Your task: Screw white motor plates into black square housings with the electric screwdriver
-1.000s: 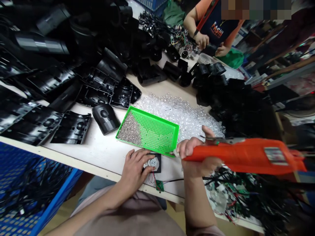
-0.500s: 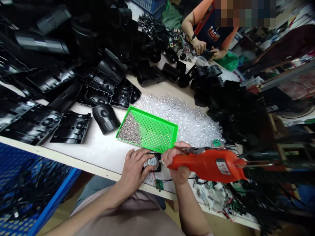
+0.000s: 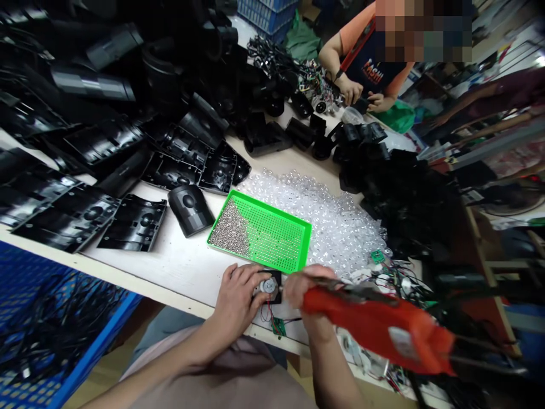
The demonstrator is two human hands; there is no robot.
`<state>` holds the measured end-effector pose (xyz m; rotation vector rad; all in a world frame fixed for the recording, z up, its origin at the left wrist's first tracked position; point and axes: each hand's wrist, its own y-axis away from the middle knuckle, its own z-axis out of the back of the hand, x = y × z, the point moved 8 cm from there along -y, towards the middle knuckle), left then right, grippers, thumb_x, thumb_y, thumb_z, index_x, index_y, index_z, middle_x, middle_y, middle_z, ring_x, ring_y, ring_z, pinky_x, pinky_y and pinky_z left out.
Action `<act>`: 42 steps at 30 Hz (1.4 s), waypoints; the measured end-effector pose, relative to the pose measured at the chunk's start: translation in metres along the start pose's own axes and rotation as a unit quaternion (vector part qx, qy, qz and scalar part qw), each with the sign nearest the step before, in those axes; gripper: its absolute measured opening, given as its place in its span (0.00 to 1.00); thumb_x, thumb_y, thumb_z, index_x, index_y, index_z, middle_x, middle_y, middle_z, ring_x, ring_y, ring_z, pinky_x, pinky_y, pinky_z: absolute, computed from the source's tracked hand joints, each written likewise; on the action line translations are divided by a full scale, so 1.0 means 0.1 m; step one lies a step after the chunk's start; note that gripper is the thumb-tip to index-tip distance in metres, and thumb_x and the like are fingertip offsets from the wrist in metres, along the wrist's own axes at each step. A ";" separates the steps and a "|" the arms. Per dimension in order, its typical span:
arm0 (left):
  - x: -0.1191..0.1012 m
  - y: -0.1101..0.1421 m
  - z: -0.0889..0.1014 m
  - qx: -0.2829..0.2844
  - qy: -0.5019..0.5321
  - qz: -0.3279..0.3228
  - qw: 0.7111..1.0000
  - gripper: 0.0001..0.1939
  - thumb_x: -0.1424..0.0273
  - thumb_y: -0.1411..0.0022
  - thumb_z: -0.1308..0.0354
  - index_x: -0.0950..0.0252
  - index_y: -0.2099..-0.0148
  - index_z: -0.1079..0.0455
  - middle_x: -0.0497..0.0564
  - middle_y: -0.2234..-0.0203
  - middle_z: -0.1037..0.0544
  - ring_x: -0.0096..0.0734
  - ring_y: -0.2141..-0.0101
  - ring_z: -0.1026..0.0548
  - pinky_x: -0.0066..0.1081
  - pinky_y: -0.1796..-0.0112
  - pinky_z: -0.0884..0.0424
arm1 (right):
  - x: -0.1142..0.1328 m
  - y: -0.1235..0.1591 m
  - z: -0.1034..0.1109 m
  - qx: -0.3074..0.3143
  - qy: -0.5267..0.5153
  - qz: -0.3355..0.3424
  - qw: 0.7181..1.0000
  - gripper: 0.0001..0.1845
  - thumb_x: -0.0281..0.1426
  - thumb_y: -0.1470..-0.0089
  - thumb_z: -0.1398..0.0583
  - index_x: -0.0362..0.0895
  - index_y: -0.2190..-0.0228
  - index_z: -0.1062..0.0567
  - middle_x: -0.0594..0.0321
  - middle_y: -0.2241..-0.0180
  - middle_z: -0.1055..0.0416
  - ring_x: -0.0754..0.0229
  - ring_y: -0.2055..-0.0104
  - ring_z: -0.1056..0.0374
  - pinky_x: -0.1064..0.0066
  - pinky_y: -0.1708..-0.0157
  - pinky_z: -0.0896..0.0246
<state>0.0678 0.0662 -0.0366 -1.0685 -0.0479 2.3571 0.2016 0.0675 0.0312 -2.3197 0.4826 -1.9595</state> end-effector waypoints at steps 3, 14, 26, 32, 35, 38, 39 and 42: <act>0.00 0.00 0.00 -0.002 0.000 -0.005 1.000 0.11 0.66 0.33 0.45 0.58 0.50 0.30 0.52 0.53 0.23 0.39 0.51 0.28 0.42 0.47 0.44 | 0.19 -0.20 0.13 -0.058 -0.017 0.076 0.995 0.20 0.47 0.47 0.39 0.54 0.54 0.32 0.75 0.85 0.40 0.65 0.85 0.44 0.70 0.81 0.41; 0.00 0.01 0.00 -0.008 0.006 -0.003 1.000 0.11 0.65 0.33 0.46 0.58 0.49 0.31 0.52 0.53 0.23 0.39 0.51 0.28 0.42 0.47 0.46 | -0.23 -0.45 0.28 -0.049 0.004 0.063 0.997 0.15 0.43 0.48 0.40 0.50 0.61 0.33 0.76 0.82 0.40 0.66 0.84 0.44 0.72 0.81 0.42; 0.00 0.00 0.00 0.007 0.001 0.005 1.000 0.11 0.66 0.33 0.46 0.58 0.49 0.30 0.53 0.52 0.23 0.39 0.51 0.28 0.43 0.47 0.44 | -0.20 -0.48 0.24 -0.048 0.025 0.055 0.997 0.19 0.46 0.51 0.38 0.50 0.60 0.32 0.76 0.83 0.40 0.66 0.86 0.45 0.72 0.83 0.45; -0.01 0.01 -0.01 0.010 -0.006 -0.008 1.000 0.12 0.65 0.33 0.46 0.59 0.49 0.30 0.53 0.51 0.24 0.40 0.50 0.29 0.43 0.47 0.44 | 0.31 -0.32 0.13 -0.110 -0.007 0.062 0.992 0.29 0.56 0.50 0.42 0.54 0.52 0.32 0.77 0.85 0.44 0.66 0.88 0.49 0.72 0.85 0.44; -0.01 0.01 0.00 0.003 -0.004 -0.010 1.000 0.12 0.66 0.32 0.46 0.59 0.48 0.31 0.53 0.52 0.24 0.39 0.50 0.29 0.43 0.48 0.44 | 0.32 -0.14 -0.01 -0.092 -0.042 0.038 0.994 0.31 0.55 0.50 0.39 0.53 0.49 0.31 0.77 0.85 0.42 0.66 0.88 0.48 0.71 0.84 0.43; -0.02 0.00 0.00 0.002 0.005 -0.011 1.000 0.12 0.66 0.33 0.46 0.59 0.48 0.31 0.53 0.52 0.24 0.39 0.50 0.28 0.42 0.48 0.44 | 0.22 -0.02 -0.05 -0.094 -0.055 0.027 0.994 0.31 0.52 0.51 0.37 0.52 0.50 0.30 0.76 0.85 0.39 0.66 0.87 0.46 0.71 0.82 0.41; -0.02 0.00 0.00 0.003 0.005 -0.008 1.000 0.12 0.66 0.33 0.45 0.59 0.49 0.31 0.53 0.52 0.24 0.39 0.50 0.28 0.42 0.48 0.44 | 0.19 0.00 -0.05 -0.095 -0.054 0.025 0.994 0.31 0.52 0.52 0.37 0.52 0.50 0.30 0.76 0.84 0.39 0.66 0.86 0.45 0.71 0.82 0.40; -0.01 -0.01 0.00 0.009 -0.004 0.001 1.000 0.11 0.66 0.34 0.44 0.59 0.49 0.30 0.52 0.52 0.23 0.39 0.50 0.28 0.42 0.48 0.44 | 0.12 0.01 -0.04 -0.092 -0.035 0.023 0.995 0.31 0.53 0.52 0.37 0.52 0.50 0.31 0.76 0.84 0.39 0.66 0.87 0.46 0.70 0.81 0.39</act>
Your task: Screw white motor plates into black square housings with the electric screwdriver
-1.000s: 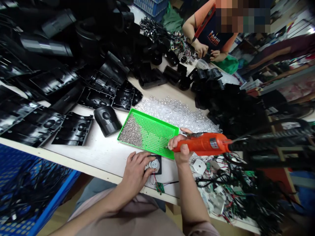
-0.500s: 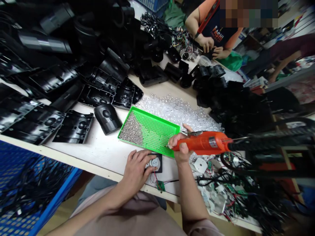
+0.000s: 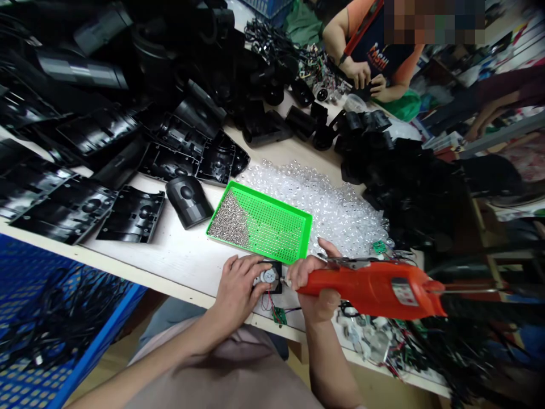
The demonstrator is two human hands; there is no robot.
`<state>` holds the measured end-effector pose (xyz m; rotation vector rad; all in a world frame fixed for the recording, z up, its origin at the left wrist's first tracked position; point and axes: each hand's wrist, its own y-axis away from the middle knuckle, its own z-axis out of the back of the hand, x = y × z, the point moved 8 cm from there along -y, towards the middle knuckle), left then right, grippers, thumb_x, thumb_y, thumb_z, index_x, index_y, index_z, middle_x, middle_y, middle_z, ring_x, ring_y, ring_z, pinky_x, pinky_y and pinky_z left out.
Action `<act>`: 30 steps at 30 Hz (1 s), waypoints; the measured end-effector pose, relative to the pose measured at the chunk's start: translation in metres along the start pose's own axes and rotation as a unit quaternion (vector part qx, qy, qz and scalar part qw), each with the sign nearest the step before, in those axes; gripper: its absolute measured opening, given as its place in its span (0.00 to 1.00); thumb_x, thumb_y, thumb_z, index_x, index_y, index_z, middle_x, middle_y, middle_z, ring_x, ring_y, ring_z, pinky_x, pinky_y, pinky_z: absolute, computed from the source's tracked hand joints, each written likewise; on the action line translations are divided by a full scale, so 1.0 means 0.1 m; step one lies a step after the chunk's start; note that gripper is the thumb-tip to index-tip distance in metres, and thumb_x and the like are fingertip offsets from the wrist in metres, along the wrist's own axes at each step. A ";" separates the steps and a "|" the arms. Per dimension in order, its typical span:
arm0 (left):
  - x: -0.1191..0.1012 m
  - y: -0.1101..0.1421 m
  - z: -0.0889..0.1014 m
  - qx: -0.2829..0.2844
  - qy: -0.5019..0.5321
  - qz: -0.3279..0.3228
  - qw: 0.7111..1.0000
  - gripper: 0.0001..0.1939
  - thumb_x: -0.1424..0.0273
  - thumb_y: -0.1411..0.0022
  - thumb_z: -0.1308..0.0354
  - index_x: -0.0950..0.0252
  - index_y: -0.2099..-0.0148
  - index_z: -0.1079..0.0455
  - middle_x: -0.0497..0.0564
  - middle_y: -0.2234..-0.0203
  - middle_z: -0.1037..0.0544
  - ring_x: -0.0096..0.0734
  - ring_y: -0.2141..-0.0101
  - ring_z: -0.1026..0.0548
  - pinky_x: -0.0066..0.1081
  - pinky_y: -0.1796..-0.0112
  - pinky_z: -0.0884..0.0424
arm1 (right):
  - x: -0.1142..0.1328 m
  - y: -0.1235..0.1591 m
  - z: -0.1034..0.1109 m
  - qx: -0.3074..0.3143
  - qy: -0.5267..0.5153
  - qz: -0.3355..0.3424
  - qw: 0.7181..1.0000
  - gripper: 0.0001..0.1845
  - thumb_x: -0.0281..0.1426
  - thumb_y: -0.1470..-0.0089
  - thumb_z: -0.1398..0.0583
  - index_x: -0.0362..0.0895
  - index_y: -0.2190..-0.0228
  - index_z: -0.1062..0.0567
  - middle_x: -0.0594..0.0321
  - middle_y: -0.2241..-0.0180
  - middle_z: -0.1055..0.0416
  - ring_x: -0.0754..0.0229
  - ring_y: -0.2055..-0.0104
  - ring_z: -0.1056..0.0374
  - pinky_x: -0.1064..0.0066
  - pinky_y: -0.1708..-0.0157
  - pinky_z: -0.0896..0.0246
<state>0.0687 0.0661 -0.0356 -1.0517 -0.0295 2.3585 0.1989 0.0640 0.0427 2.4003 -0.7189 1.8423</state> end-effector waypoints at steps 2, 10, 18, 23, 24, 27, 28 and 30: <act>0.00 0.00 -0.01 0.008 -0.004 -0.001 1.000 0.12 0.66 0.34 0.45 0.58 0.49 0.30 0.53 0.52 0.23 0.39 0.50 0.29 0.42 0.48 0.43 | -0.01 0.00 0.00 0.006 0.019 0.007 1.000 0.30 0.54 0.52 0.38 0.53 0.51 0.31 0.76 0.84 0.40 0.65 0.87 0.46 0.69 0.81 0.39; 0.00 0.00 -0.01 0.008 0.010 0.003 1.000 0.12 0.67 0.33 0.45 0.58 0.49 0.30 0.52 0.53 0.23 0.39 0.50 0.29 0.43 0.47 0.44 | -0.07 0.09 -0.09 0.088 0.038 0.018 0.995 0.14 0.47 0.48 0.38 0.52 0.67 0.33 0.74 0.83 0.39 0.62 0.84 0.40 0.68 0.80 0.40; 0.00 0.00 -0.01 0.007 0.026 0.004 1.000 0.11 0.67 0.32 0.46 0.58 0.49 0.31 0.51 0.53 0.23 0.38 0.51 0.29 0.41 0.49 0.44 | -0.07 0.13 -0.17 0.130 0.008 0.013 0.991 0.12 0.43 0.47 0.38 0.49 0.74 0.30 0.71 0.85 0.36 0.63 0.85 0.39 0.68 0.81 0.40; -0.01 0.00 0.01 0.003 0.027 -0.011 1.000 0.11 0.65 0.33 0.46 0.58 0.49 0.31 0.52 0.53 0.23 0.39 0.51 0.29 0.41 0.50 0.43 | 0.06 0.01 -0.07 0.098 -0.001 -0.003 0.995 0.20 0.47 0.47 0.39 0.52 0.55 0.29 0.71 0.83 0.35 0.62 0.84 0.40 0.67 0.80 0.38; -0.02 0.00 0.01 0.002 0.026 -0.013 1.000 0.11 0.65 0.33 0.45 0.59 0.49 0.31 0.52 0.53 0.23 0.39 0.50 0.29 0.41 0.50 0.43 | 0.08 -0.06 -0.04 0.084 -0.008 0.009 0.996 0.21 0.46 0.46 0.39 0.53 0.53 0.30 0.72 0.83 0.36 0.63 0.84 0.40 0.67 0.80 0.38; -0.01 0.00 0.01 -0.008 0.018 -0.018 1.000 0.12 0.65 0.33 0.45 0.60 0.49 0.30 0.53 0.53 0.24 0.39 0.51 0.29 0.40 0.50 0.43 | 0.04 -0.31 0.07 0.048 -0.010 0.060 0.997 0.20 0.44 0.47 0.38 0.53 0.54 0.30 0.75 0.84 0.39 0.66 0.85 0.43 0.71 0.81 0.41; -0.01 0.01 0.01 -0.010 0.016 -0.018 1.000 0.12 0.66 0.33 0.45 0.60 0.49 0.30 0.53 0.52 0.24 0.39 0.51 0.29 0.40 0.50 0.42 | -0.02 -0.39 0.10 0.040 -0.003 0.063 0.997 0.19 0.43 0.48 0.38 0.52 0.56 0.30 0.75 0.84 0.40 0.66 0.86 0.44 0.71 0.81 0.42; -0.01 0.01 0.01 -0.016 0.015 -0.019 1.000 0.11 0.66 0.34 0.44 0.60 0.49 0.30 0.52 0.52 0.24 0.39 0.51 0.29 0.40 0.50 0.42 | -0.17 -0.49 0.14 0.036 0.014 0.056 0.998 0.17 0.44 0.49 0.38 0.51 0.59 0.30 0.76 0.84 0.40 0.66 0.86 0.45 0.72 0.82 0.43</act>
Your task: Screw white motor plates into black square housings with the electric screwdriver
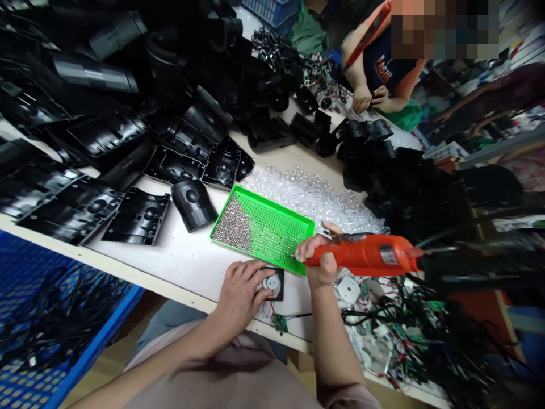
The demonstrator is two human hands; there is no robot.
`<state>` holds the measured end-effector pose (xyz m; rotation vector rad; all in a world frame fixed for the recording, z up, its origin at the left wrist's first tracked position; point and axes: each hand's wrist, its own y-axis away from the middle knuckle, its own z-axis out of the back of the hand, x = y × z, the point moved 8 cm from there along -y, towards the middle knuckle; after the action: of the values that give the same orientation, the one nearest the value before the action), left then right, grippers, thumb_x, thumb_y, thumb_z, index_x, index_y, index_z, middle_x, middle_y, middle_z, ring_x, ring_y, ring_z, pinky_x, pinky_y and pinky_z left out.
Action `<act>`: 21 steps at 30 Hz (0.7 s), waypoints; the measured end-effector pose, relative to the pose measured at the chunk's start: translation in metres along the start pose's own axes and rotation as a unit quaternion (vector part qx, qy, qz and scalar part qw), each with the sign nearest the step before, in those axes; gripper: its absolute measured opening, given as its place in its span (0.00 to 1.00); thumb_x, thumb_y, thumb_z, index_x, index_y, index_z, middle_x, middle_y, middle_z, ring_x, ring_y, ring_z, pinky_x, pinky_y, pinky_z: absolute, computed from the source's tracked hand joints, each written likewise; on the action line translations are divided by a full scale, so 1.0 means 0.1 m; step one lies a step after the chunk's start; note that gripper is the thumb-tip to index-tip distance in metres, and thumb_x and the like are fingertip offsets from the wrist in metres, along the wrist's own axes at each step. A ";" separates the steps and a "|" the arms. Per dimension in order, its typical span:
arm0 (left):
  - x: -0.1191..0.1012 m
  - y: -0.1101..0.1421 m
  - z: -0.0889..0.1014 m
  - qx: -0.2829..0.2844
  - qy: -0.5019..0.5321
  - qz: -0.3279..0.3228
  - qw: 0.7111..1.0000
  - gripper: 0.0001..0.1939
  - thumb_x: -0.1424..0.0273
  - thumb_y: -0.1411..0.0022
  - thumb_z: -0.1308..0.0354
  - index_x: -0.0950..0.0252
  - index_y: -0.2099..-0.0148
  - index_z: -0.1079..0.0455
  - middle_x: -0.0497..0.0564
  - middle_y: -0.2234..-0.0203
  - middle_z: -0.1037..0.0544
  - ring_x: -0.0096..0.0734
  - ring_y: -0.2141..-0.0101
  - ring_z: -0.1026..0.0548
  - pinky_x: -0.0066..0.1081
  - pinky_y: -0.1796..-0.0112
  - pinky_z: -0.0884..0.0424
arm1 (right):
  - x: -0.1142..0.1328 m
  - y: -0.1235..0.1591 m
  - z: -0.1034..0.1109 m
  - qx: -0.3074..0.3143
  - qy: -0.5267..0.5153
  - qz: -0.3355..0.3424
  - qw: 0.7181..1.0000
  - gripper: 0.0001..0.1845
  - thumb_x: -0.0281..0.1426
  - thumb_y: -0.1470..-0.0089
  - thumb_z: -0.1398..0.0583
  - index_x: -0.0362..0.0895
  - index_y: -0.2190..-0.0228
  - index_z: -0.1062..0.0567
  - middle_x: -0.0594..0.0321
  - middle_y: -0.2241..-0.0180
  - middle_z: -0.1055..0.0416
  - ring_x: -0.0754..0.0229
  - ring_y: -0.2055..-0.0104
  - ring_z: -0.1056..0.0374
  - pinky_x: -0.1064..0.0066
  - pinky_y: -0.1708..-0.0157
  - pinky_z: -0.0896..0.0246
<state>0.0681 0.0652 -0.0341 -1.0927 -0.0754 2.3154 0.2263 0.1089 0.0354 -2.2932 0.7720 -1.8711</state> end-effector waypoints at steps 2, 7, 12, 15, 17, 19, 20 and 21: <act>0.00 0.00 0.00 -0.002 0.001 -0.001 1.000 0.11 0.67 0.34 0.44 0.60 0.49 0.30 0.52 0.52 0.24 0.39 0.51 0.29 0.40 0.50 0.41 | -0.12 -0.03 0.03 -0.002 0.012 -0.012 1.000 0.16 0.45 0.50 0.38 0.50 0.62 0.30 0.76 0.84 0.41 0.66 0.86 0.45 0.72 0.83 0.44; 0.01 0.02 -0.02 -0.002 0.003 0.004 1.000 0.12 0.66 0.34 0.45 0.59 0.49 0.30 0.53 0.52 0.25 0.40 0.50 0.31 0.41 0.50 0.41 | -0.18 0.01 0.06 -0.002 0.015 -0.016 1.000 0.16 0.46 0.49 0.39 0.50 0.63 0.32 0.76 0.84 0.41 0.66 0.86 0.45 0.72 0.82 0.43; 0.03 0.04 -0.01 -0.011 0.007 0.012 1.000 0.12 0.65 0.33 0.46 0.58 0.48 0.31 0.54 0.51 0.28 0.42 0.48 0.32 0.41 0.50 0.39 | -0.23 0.02 0.03 0.021 0.021 -0.003 1.000 0.16 0.44 0.48 0.39 0.50 0.61 0.33 0.76 0.84 0.41 0.66 0.86 0.45 0.72 0.83 0.44; 0.06 0.04 -0.02 -0.008 0.018 0.035 0.999 0.17 0.63 0.34 0.44 0.59 0.45 0.34 0.55 0.51 0.28 0.44 0.48 0.32 0.42 0.50 0.38 | -0.20 -0.01 0.01 0.024 0.026 -0.003 0.999 0.16 0.43 0.49 0.38 0.50 0.61 0.32 0.76 0.84 0.40 0.66 0.86 0.45 0.72 0.83 0.44; 0.08 0.04 -0.03 0.000 0.030 0.051 0.998 0.21 0.63 0.35 0.43 0.61 0.42 0.38 0.56 0.51 0.27 0.45 0.49 0.31 0.43 0.50 0.38 | -0.08 -0.04 -0.01 0.001 0.016 -0.002 1.000 0.18 0.43 0.49 0.38 0.50 0.58 0.32 0.76 0.83 0.40 0.66 0.86 0.45 0.72 0.83 0.43; 0.10 0.04 -0.05 0.007 0.043 0.059 0.997 0.23 0.63 0.36 0.42 0.61 0.41 0.40 0.55 0.52 0.26 0.45 0.49 0.31 0.44 0.50 0.38 | 0.11 -0.04 -0.05 -0.026 -0.010 0.005 1.000 0.20 0.44 0.49 0.38 0.51 0.56 0.31 0.76 0.84 0.40 0.66 0.87 0.46 0.72 0.84 0.43; 0.10 0.04 -0.05 0.009 0.047 0.061 0.997 0.23 0.64 0.37 0.41 0.60 0.42 0.40 0.55 0.52 0.25 0.45 0.49 0.30 0.44 0.50 0.38 | 0.20 -0.02 -0.10 -0.032 -0.027 0.004 0.999 0.22 0.46 0.48 0.39 0.52 0.54 0.31 0.76 0.84 0.40 0.66 0.87 0.46 0.71 0.84 0.43; 0.10 0.05 -0.06 0.010 0.050 0.062 0.997 0.23 0.64 0.37 0.41 0.60 0.42 0.40 0.55 0.52 0.25 0.45 0.49 0.30 0.44 0.50 0.37 | 0.28 0.01 -0.17 -0.029 -0.045 -0.001 0.999 0.23 0.48 0.48 0.40 0.52 0.53 0.31 0.75 0.84 0.40 0.66 0.87 0.46 0.70 0.84 0.43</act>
<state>0.0648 0.0656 -0.0463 -1.2336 0.0565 2.3603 0.2135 0.1002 0.0645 -2.3949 0.8220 -1.7558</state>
